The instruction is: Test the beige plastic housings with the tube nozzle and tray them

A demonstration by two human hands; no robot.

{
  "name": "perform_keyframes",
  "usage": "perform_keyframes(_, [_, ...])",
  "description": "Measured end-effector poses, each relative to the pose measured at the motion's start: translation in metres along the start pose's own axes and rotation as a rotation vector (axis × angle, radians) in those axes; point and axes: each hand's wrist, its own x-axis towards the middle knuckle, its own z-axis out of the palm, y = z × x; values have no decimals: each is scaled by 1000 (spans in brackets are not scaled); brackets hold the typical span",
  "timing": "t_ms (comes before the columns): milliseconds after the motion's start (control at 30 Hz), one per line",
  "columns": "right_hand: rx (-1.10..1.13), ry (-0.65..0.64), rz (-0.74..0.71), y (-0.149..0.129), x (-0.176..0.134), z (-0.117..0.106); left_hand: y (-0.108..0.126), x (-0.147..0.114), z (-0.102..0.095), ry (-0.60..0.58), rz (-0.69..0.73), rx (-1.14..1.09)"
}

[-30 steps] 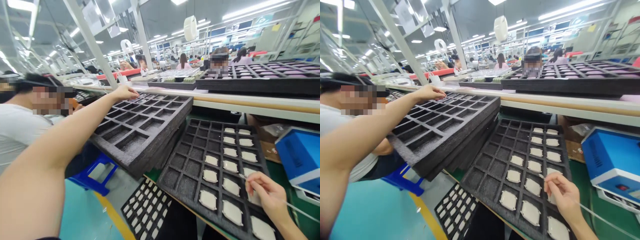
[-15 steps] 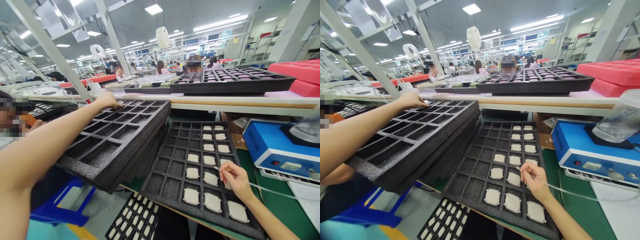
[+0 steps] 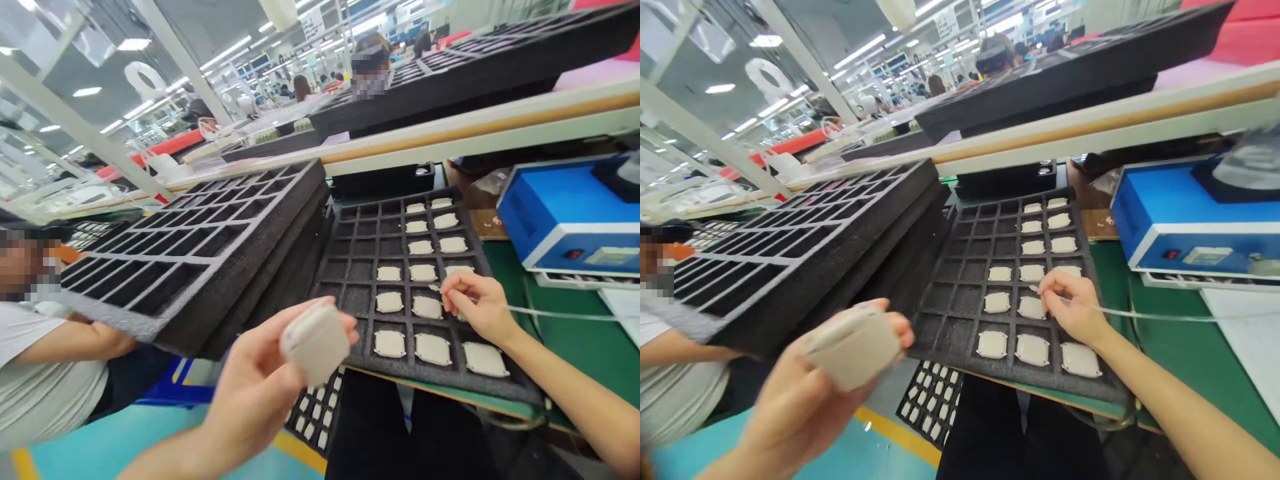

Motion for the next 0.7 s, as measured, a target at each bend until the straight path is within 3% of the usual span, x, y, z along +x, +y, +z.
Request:
perform_keyframes(133, [65, 81, -26, -2, 0, 0, -28, 67, 64, -219, -6, -293])
perform_keyframes(267, [157, 194, -77, 3, 0, -1, -68, 130, 98, -364, 1, -377])
perform_keyframes(433, [134, 173, -91, 4, -1, -1, -104, 162, 101, -367, -31, -303])
perform_keyframes(567, [78, 161, -44, 1, 1, -1, -103, 157, 96, -278, 65, -9])
perform_keyframes(700, [53, 122, -11, 0, 2, 0, -98, 152, 97, -297, 150, 58])
